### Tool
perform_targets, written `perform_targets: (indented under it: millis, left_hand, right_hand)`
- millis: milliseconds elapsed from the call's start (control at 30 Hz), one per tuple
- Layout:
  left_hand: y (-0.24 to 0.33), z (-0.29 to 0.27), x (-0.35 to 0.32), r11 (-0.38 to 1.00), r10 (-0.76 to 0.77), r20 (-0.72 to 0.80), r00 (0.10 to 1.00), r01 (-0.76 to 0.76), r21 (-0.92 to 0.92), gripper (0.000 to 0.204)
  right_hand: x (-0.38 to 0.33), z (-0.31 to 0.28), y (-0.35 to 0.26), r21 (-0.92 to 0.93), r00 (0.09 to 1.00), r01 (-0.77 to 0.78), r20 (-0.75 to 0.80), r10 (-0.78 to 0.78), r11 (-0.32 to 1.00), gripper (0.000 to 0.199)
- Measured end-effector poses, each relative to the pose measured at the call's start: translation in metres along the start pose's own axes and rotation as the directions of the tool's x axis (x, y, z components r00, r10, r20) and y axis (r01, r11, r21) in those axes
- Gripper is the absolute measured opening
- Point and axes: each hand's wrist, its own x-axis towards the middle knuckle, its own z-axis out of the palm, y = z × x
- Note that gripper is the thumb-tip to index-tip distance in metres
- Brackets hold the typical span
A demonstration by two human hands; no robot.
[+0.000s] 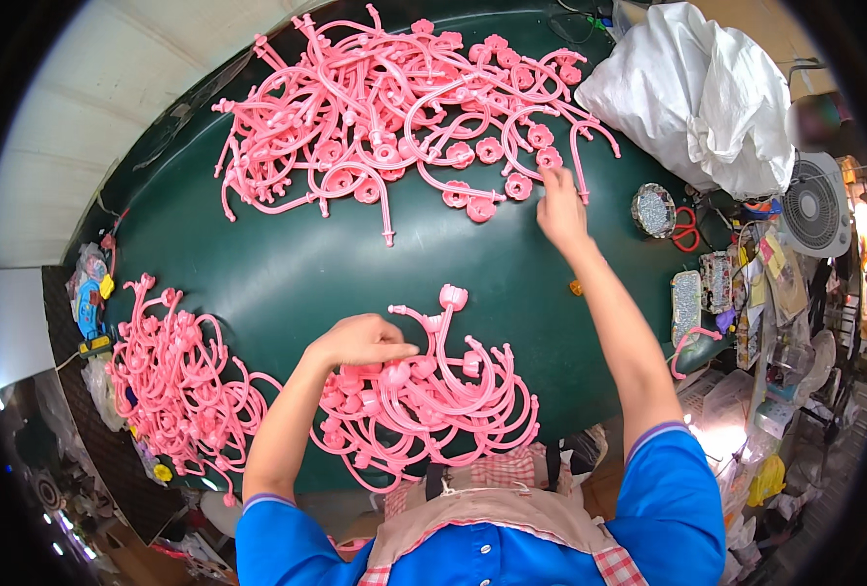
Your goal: The person repeatedly picks up pink plastic tubes and small pink plastic caps from a green table, inserts the caps into the tube ends, and places the assembled items back on the table. The process is continuous and repetitive throughout the clip.
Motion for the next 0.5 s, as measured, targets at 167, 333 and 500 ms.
perform_targets:
  millis: [167, 333, 500]
  left_hand:
    - [-0.040, 0.027, 0.006, 0.717, -0.329, -0.549, 0.768, -0.175, -0.674, 0.031]
    - [-0.008, 0.049, 0.069, -0.152, -0.363, -0.400, 0.842, -0.477, -0.866, 0.033]
    - [0.086, 0.054, 0.126, -0.599, -0.426, -0.332, 0.842, -0.537, -0.594, 0.045]
  right_hand:
    - [0.025, 0.016, 0.016, 0.053, 0.938, -0.207, 0.294, 0.183, 0.977, 0.016]
    - [-0.026, -0.045, -0.075, 0.787, 0.893, -0.446, 0.359, 0.271, 0.427, 0.015]
    - [-0.079, -0.115, -0.162, 0.713, 0.982, -0.173, 0.179, 0.062, 0.679, 0.013]
